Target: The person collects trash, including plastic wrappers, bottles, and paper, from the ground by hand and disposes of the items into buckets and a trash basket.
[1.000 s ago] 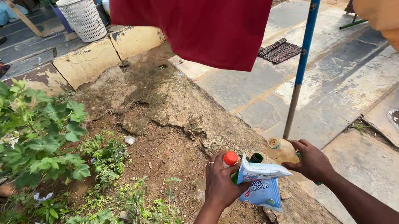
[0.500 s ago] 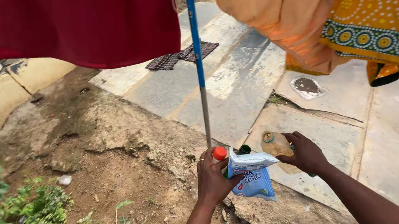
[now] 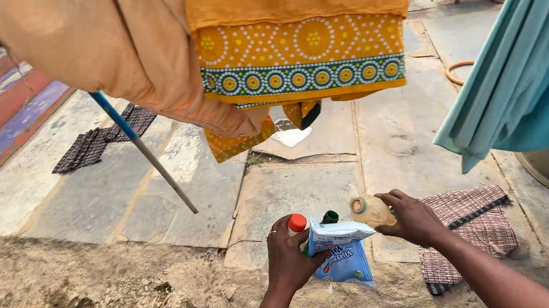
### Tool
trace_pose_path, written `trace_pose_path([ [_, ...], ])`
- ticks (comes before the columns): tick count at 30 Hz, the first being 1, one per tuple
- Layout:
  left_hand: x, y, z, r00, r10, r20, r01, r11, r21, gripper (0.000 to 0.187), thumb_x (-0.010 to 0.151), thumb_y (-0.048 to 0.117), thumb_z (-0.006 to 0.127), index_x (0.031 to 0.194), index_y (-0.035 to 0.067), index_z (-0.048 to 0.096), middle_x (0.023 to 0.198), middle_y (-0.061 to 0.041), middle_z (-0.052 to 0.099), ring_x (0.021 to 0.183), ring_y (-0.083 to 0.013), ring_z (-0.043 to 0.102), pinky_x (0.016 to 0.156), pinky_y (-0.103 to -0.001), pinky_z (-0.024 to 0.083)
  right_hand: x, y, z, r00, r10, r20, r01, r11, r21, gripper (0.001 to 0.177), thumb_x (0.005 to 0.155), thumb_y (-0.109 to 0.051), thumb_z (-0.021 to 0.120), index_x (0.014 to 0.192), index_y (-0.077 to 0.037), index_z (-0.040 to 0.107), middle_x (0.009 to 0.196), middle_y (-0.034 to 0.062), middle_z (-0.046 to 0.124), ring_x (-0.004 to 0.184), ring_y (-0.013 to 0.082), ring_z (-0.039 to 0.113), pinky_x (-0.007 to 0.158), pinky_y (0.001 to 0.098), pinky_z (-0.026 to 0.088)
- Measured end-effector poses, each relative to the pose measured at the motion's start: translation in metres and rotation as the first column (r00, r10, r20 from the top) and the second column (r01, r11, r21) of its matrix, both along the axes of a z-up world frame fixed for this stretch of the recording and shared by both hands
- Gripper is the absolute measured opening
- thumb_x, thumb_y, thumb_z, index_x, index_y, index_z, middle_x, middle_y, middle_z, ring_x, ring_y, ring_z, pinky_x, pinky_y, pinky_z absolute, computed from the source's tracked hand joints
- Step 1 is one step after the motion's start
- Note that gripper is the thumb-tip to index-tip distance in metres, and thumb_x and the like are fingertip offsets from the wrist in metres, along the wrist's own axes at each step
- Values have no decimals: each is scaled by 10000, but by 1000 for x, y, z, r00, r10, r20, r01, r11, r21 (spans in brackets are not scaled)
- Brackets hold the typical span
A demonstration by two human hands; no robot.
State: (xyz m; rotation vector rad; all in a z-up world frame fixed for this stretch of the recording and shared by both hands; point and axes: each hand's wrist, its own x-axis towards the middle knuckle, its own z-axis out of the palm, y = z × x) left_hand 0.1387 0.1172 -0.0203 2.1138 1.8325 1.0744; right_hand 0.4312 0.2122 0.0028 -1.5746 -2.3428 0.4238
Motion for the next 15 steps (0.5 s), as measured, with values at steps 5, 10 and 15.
trace_pose_path([
  [5,90,60,-1,995,-90,45,91,996,-22,546,595,400,942,1068,155,827,1418,-177,522,1388,-357,407,1128,-517,336,91,37,-2,993,-116,-24,116,993,-8,814,713,-410,859,1411,-149,533,1222,67,634,1091,265,679,935,409,562],
  [10,177,121,-7,987,-162,12,163,984,-68,550,612,414,946,1061,124,812,1414,-179,527,1391,-337,422,1132,-513,327,185,76,-12,968,-181,-174,185,983,11,759,682,-376,869,1353,-128,615,1140,93,677,1083,276,682,966,409,525],
  [15,246,165,8,996,-74,43,77,994,-75,588,616,450,934,1088,128,798,1427,-185,516,1393,-339,419,1120,-508,343,249,121,-13,962,-213,-170,222,974,36,747,669,-397,888,1310,-110,633,1130,107,684,1097,292,673,969,408,522],
])
